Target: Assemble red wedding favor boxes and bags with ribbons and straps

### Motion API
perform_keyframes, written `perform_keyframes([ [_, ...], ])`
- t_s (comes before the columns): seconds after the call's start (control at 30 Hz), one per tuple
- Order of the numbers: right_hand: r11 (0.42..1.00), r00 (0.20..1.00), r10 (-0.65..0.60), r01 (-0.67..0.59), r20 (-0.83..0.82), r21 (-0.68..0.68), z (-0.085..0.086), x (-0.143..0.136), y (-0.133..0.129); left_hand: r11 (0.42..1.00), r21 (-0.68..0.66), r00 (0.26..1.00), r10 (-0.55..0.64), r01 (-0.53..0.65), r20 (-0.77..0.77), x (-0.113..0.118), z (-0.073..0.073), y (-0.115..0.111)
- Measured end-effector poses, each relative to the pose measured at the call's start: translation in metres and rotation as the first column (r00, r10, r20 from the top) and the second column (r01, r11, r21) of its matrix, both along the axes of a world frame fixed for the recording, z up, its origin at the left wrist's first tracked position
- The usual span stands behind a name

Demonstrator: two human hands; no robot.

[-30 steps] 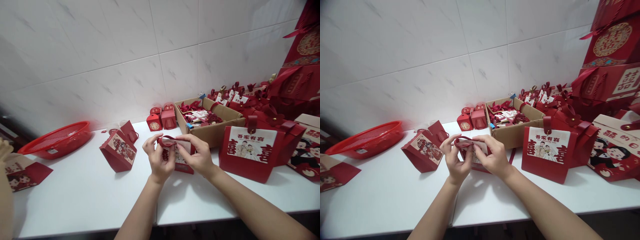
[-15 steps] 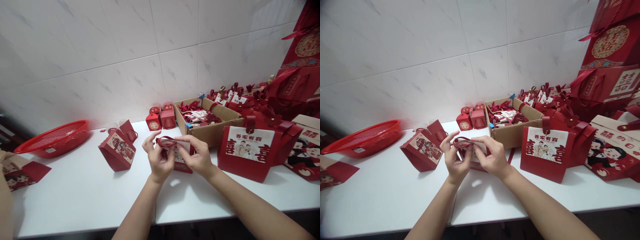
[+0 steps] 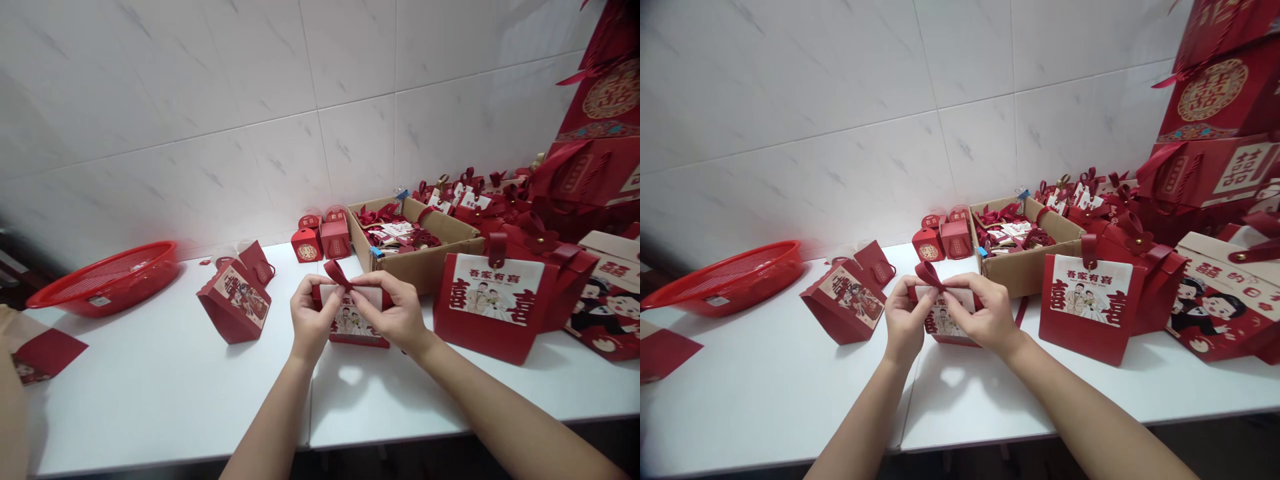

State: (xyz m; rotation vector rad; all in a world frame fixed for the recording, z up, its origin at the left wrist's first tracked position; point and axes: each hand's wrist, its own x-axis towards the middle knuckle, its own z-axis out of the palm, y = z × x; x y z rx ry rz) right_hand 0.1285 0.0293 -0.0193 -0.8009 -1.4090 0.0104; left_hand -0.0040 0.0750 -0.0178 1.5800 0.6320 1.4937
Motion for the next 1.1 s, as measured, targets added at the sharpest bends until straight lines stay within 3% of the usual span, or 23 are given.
perform_keyframes([
  [0.4,0.999,1.000,0.021,-0.021,-0.008,-0.049,0.0015,0.0009,-0.0008,0.995,-0.055,0.996,0.080,-0.082,-0.032,0.0021,0.0030,-0.0054],
  [0.73,0.995,0.998,0.068,-0.069,-0.020,-0.078,0.0007,0.0027,-0.0008,0.993,-0.115,1.000,0.020,-0.017,0.022,0.0023,0.0035,-0.0039],
  [0.93,0.990,0.995,0.100,-0.102,-0.032,-0.096,0.0012,0.0047,0.0006,0.993,-0.111,0.999,0.043,-0.043,-0.003,0.0019,0.0016,-0.0023],
  [1.1,0.965,0.981,0.150,-0.173,-0.123,-0.196,0.0057,0.0045,-0.0003,0.993,-0.102,0.998,0.055,-0.056,-0.017,0.0020,0.0009,-0.0016],
])
